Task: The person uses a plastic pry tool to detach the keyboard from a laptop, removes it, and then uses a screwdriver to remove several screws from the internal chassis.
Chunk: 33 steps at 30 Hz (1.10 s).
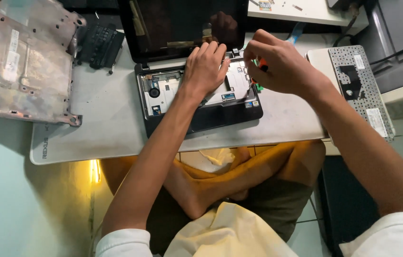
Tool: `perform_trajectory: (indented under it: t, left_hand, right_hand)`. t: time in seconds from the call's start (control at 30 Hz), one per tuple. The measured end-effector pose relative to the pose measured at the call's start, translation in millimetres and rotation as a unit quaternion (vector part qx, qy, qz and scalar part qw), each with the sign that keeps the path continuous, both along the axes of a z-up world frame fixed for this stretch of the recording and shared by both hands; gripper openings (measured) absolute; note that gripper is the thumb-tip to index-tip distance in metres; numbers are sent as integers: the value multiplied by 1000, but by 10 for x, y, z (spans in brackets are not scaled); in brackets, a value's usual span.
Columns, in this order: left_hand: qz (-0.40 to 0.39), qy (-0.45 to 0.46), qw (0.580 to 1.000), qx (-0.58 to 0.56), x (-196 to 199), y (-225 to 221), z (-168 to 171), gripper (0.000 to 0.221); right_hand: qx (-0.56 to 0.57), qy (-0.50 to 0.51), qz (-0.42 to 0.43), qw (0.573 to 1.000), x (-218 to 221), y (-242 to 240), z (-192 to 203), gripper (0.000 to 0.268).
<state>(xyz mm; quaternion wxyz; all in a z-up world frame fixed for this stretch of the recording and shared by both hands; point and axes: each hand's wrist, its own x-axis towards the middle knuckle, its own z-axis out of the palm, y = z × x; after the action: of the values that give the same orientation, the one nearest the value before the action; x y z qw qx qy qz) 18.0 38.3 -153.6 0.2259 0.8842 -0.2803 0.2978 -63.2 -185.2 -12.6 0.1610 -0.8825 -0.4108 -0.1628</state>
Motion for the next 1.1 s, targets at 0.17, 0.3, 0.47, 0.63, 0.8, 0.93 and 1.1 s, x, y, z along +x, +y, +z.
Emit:
perform_trajectory:
  t: [0.17,0.3,0.47,0.63,0.8,0.93,1.1]
  left_hand:
    - [-7,-16,1000,1,-30,24,17,17]
    - [-5,-3,1000,6,-52,38,52,21]
    - [-2,5,1000,10,-28,30,47,19]
    - [-5,8,1000,12,-42,25,79,17]
    - [-11,13,1000,5,-67,32,112,16]
    - [-11,9,1000,3,-37,35,77,15]
    - [-10,1,1000,-1,-45,28,78,17]
  right_hand:
    - [-252,-60,-271,927,16,-134,8,61]
    - [-207,133,-144,959,46,-125,303,45]
    - [-287,99,-235,923,67,-34,295,49]
    - [-244,154,-172,942,78,-56,349,42]
    - [-271,112,-222,930,111,-42,303,22]
    - [-254,130,-192,939,107,-90,323,60]
    - [-232,122,-143,954,165,-200,243,61]
